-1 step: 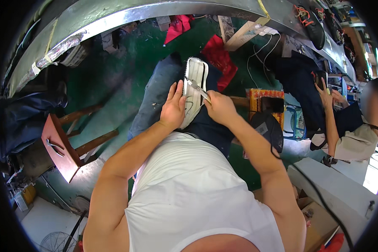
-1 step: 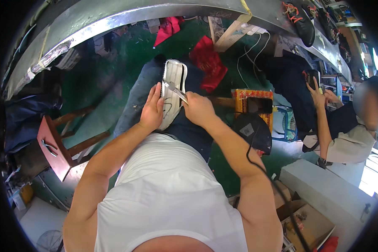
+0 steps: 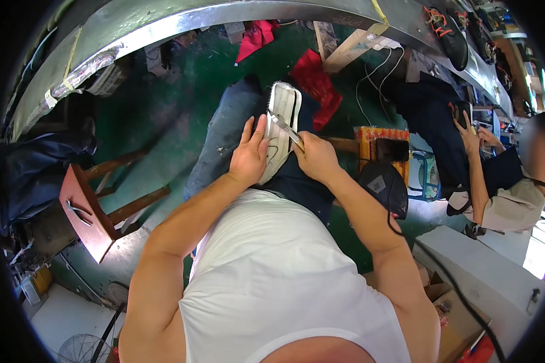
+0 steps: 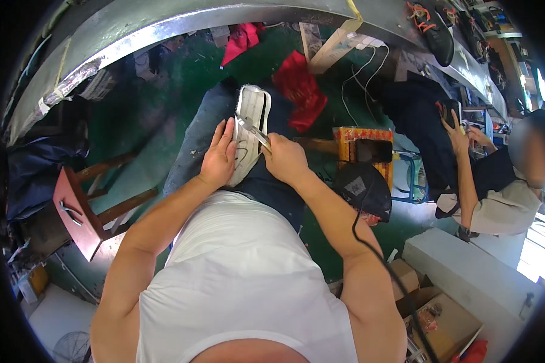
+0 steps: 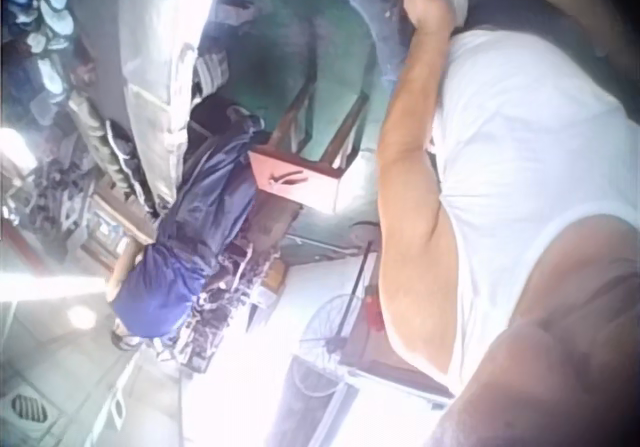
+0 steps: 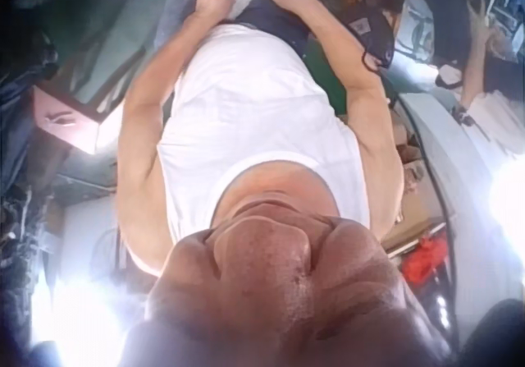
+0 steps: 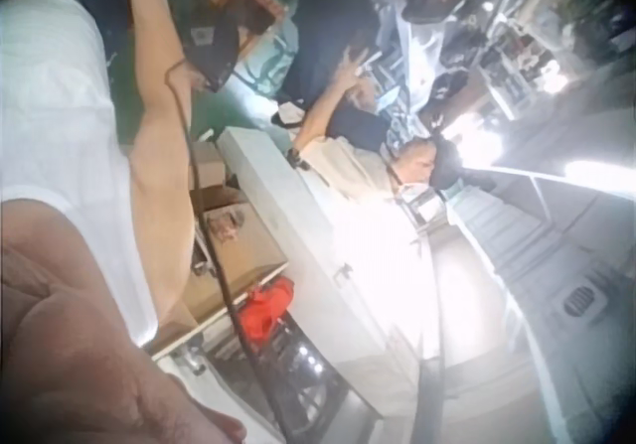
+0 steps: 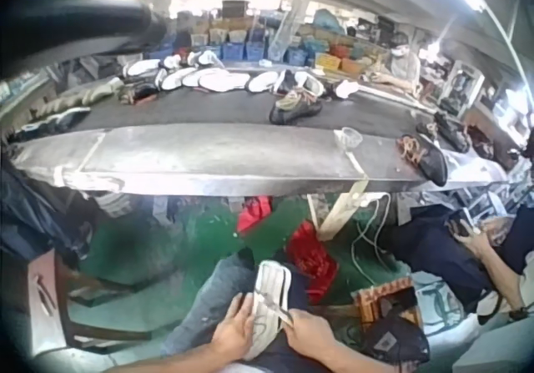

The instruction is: The recorder is assembling and finishing shoes at a factory workstation, using pliers to pull material and tying laces.

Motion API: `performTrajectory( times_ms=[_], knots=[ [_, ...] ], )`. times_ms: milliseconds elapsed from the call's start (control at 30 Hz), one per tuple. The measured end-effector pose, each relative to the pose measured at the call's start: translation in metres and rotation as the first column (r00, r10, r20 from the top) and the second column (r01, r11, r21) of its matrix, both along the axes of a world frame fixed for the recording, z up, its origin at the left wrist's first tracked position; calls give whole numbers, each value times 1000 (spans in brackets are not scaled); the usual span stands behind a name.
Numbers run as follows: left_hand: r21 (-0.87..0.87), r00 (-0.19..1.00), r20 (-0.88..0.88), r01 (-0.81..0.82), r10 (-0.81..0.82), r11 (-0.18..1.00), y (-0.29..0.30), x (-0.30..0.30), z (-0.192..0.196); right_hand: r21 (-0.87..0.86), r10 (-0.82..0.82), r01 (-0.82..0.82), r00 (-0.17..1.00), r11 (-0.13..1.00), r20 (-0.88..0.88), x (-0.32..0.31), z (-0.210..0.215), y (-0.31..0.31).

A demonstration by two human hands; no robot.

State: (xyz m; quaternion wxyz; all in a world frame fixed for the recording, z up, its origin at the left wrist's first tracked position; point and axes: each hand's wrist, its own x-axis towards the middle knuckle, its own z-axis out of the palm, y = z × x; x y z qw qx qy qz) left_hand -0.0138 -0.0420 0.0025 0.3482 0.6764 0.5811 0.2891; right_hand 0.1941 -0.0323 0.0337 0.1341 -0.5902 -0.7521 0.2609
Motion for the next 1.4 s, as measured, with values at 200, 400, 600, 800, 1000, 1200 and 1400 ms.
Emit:
performTrajectory(
  times_ms=[200, 400, 600, 800, 1000, 1200, 1400],
  knots=[
    [-138, 954, -220, 178, -205, 974, 10, -9, 22, -765, -65, -60, 989, 641, -132, 33, 73, 42],
    [-209, 931, -256, 209, -260, 955, 19, -4, 34, -62, 32, -44, 984, 997, -176, 7, 40, 60],
    [-409, 878, -293, 242, -378, 880, 24, -2, 69, -163, 144, -137, 989, 977, 33, 8, 24, 43],
    [-190, 989, 40, 146, -141, 971, -16, -19, 33, -339, 115, -131, 991, 932, -67, 6, 48, 21],
    [-598, 988, 138, 133, -62, 790, -9, -17, 62, -547, 54, -91, 995, 832, -84, 26, 47, -7],
    [-360, 970, -84, 183, -227, 915, 21, -37, 120, -544, -489, 186, 722, 818, -489, 46, 17, -40],
    [69, 798, 571, 185, -191, 980, 72, -40, 178, -518, -519, 170, 537, 839, -665, 49, 27, -45]
  ],
)
